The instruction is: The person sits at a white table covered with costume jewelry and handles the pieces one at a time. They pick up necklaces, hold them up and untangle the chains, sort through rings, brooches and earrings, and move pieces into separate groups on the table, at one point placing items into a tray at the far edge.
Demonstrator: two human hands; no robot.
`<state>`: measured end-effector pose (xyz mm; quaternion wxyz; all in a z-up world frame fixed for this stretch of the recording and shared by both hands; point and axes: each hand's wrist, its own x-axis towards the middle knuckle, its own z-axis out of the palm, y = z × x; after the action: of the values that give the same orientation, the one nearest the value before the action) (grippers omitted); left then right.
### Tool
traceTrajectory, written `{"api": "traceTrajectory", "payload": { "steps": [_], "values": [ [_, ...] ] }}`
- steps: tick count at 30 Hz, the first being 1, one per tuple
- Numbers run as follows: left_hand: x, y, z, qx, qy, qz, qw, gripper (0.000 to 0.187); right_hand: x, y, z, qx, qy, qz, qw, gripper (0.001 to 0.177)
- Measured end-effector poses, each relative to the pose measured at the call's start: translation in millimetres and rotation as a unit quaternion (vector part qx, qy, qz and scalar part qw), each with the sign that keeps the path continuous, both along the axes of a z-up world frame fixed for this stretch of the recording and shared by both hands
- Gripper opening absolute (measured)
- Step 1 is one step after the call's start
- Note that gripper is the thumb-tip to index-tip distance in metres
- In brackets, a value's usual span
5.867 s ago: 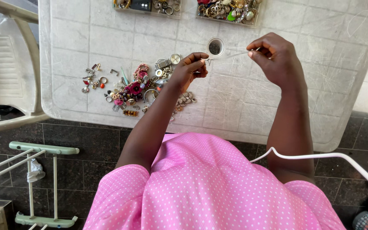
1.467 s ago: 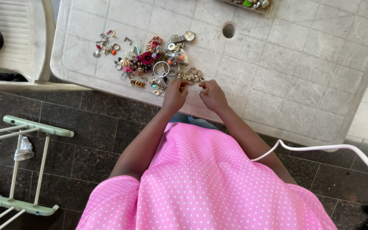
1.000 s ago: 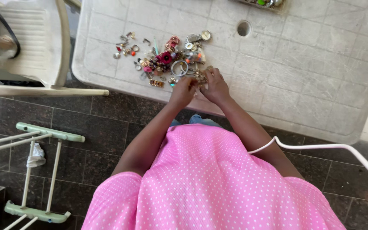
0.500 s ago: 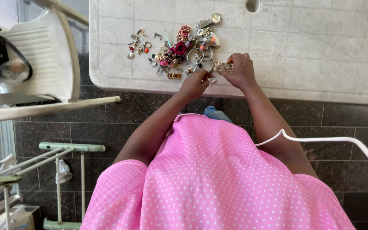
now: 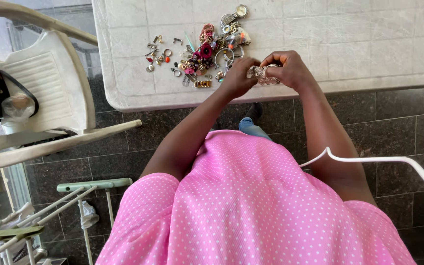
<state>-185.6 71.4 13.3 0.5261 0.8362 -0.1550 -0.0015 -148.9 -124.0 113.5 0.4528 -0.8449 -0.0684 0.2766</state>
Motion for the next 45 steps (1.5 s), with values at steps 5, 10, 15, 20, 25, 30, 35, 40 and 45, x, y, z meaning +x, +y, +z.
{"api": "traceTrajectory", "payload": {
  "steps": [5,10,15,20,25,30,35,40,45],
  "values": [
    [4,15,-17,-0.197,0.226,-0.069,0.951,0.021,-3,-3,21,0.12,0.034,-0.024,0.992,0.024],
    [5,35,-20,-0.385,0.267,-0.104,0.877,0.013,-4,-13,21,0.183,0.055,-0.07,0.979,0.024],
    [0,52,-3,-0.402,0.304,-0.071,0.861,0.009,-10,-16,2,0.252,0.073,-0.115,0.958,0.024],
    [-4,64,16,-0.351,0.341,-0.058,0.87,0.013,-14,-10,-9,0.325,0.133,-0.177,0.92,0.023],
    [-14,77,27,-0.284,0.35,-0.087,0.888,0.017,-11,-17,1,0.372,0.12,-0.18,0.903,0.025],
    [-13,83,26,-0.263,0.355,-0.028,0.896,0.019,-1,-39,10,0.39,0.111,-0.229,0.885,0.024],
    [-4,62,29,-0.288,0.192,0.01,0.938,0.025,7,-58,-2,0.36,0.104,-0.227,0.899,0.027],
    [2,31,33,-0.348,0.217,0.114,0.905,0.022,9,-70,-31,0.27,0.102,-0.173,0.942,0.032],
    [-16,8,4,-0.282,0.274,0.194,0.899,0.021,2,-71,-67,0.109,0.05,-0.09,0.989,0.042]
  ]
}}
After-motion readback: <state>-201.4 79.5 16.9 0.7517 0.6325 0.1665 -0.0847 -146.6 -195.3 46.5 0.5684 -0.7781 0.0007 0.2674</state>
